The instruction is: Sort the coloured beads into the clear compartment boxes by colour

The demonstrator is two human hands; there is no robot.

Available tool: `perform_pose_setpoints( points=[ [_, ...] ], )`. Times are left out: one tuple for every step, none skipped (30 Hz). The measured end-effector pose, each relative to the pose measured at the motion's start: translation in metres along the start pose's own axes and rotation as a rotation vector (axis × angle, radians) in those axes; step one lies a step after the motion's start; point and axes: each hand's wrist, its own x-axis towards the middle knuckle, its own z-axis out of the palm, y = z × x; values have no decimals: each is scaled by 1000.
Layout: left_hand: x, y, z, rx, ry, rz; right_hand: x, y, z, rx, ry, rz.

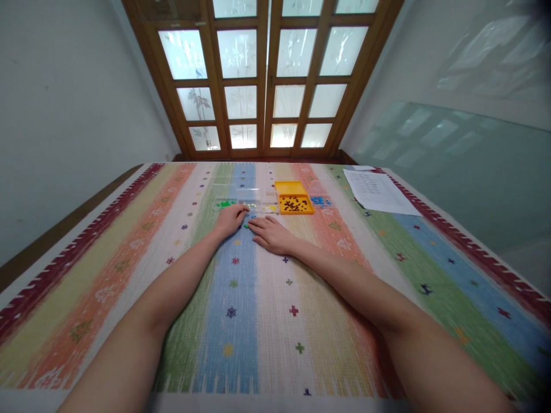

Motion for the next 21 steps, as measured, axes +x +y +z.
perform_pose_setpoints(
  points=[
    [0,0,0,-4,-18,14,-1,-1,-1,4,12,6],
    [-1,0,0,-7,-37,30,-2,-1,-1,8,26,15],
    [-1,1,0,-6,-54,48,-3,0,-2,12,44,28],
    [-2,2,0,-3,-68,62,-4,2,-3,16,70,49],
    [-2,3,-1,5,-78,72,-6,6,-4,19,103,78],
    [-2,4,-1,15,-87,75,-7,11,-5,19,147,119],
    [-2,5,-1,27,-95,74,-9,17,-6,18,203,173],
    [-2,5,-1,39,-104,70,-10,25,-8,15,265,233],
    [-2,6,-1,51,-118,67,-12,33,-9,9,336,302],
    [-2,6,-1,63,-135,70,-14,42,-11,5,404,374],
    [-2,6,-1,77,-151,77,-16,51,-12,3,461,438],
    [-1,6,-2,90,-166,88,-18,60,-13,-2,503,495],
    [-1,6,-2,101,-180,103,-20,68,-14,-10,531,546],
    [-1,5,-2,110,-191,120,-22,74,-14,-21,544,589],
    [-1,5,-3,117,-201,137,-24,79,-14,-32,550,625],
    [-2,5,-3,119,-211,153,-25,82,-14,-41,553,649],
    [-2,5,-3,119,-223,170,-26,84,-14,-46,555,658],
    [-2,5,-4,117,-232,185,-26,84,-14,-44,558,651],
    [-3,6,-4,115,-235,195,-25,83,-14,-36,560,629],
    [-3,7,-4,115,-233,201,-24,80,-15,-25,560,596],
    [-4,8,-3,117,-226,203,-23,77,-15,-13,556,558]
  ],
)
